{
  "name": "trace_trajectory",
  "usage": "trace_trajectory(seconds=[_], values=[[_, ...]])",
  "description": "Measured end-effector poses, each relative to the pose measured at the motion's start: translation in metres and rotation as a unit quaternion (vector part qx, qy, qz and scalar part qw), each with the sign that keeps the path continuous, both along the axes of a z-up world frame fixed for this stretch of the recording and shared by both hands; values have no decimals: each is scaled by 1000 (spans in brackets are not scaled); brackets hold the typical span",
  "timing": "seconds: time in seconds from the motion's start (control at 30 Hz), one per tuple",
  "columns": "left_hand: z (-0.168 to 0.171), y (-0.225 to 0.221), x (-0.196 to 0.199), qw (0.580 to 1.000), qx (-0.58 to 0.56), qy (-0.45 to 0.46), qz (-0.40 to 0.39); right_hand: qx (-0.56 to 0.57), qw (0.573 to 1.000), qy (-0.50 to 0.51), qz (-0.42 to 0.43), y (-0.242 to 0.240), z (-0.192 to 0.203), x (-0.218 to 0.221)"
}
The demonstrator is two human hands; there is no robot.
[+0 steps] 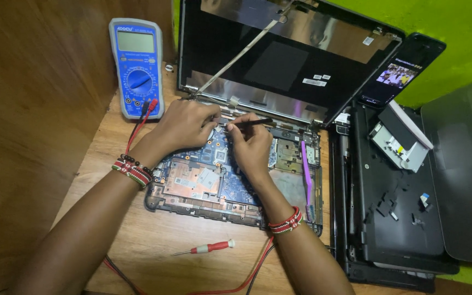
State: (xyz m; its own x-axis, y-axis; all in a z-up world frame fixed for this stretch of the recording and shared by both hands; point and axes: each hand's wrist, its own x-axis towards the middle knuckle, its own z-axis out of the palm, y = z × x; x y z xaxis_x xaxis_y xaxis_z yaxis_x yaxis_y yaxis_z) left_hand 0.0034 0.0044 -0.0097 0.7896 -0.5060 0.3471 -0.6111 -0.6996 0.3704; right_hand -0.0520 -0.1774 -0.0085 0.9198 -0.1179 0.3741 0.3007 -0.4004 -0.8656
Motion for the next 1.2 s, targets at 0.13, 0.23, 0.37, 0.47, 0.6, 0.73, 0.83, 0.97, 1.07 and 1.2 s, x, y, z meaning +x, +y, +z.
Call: trace_trajectory(seconds=[0.13,0.23,0.37,0.47,0.6,0.73,0.83,0.97,1.07,1.2], values=[[-4,1,2,1000,0,0,0,-5,1000,-4,4,0,0,-1],[-7,1,4,1000,7,3,1,2,1000,-7,11,-1,1,-1],[-8,1,3,1000,1,9,1,6,1000,-7,12,0,1,-1],[-8,1,4,1000,-3,5,4,11,1000,-16,18,0,-1,-1],[-5,1,4,1000,-11,20,-3,9,1000,-17,13,1,-2,-1],[1,1,1,1000,-10,22,-5,11,1000,-13,11,0,-1,0],[2,0,1,999,1,34,-5,12,1000,-13,10,0,-5,1],[6,1,-1,999,5,41,-3,6,1000,-15,9,0,-5,1],[8,2,0,999,0,52,-8,-2,1000,-17,6,-1,-8,2],[11,0,1,998,-5,66,-7,6,1000,-22,2,-3,-12,5]])
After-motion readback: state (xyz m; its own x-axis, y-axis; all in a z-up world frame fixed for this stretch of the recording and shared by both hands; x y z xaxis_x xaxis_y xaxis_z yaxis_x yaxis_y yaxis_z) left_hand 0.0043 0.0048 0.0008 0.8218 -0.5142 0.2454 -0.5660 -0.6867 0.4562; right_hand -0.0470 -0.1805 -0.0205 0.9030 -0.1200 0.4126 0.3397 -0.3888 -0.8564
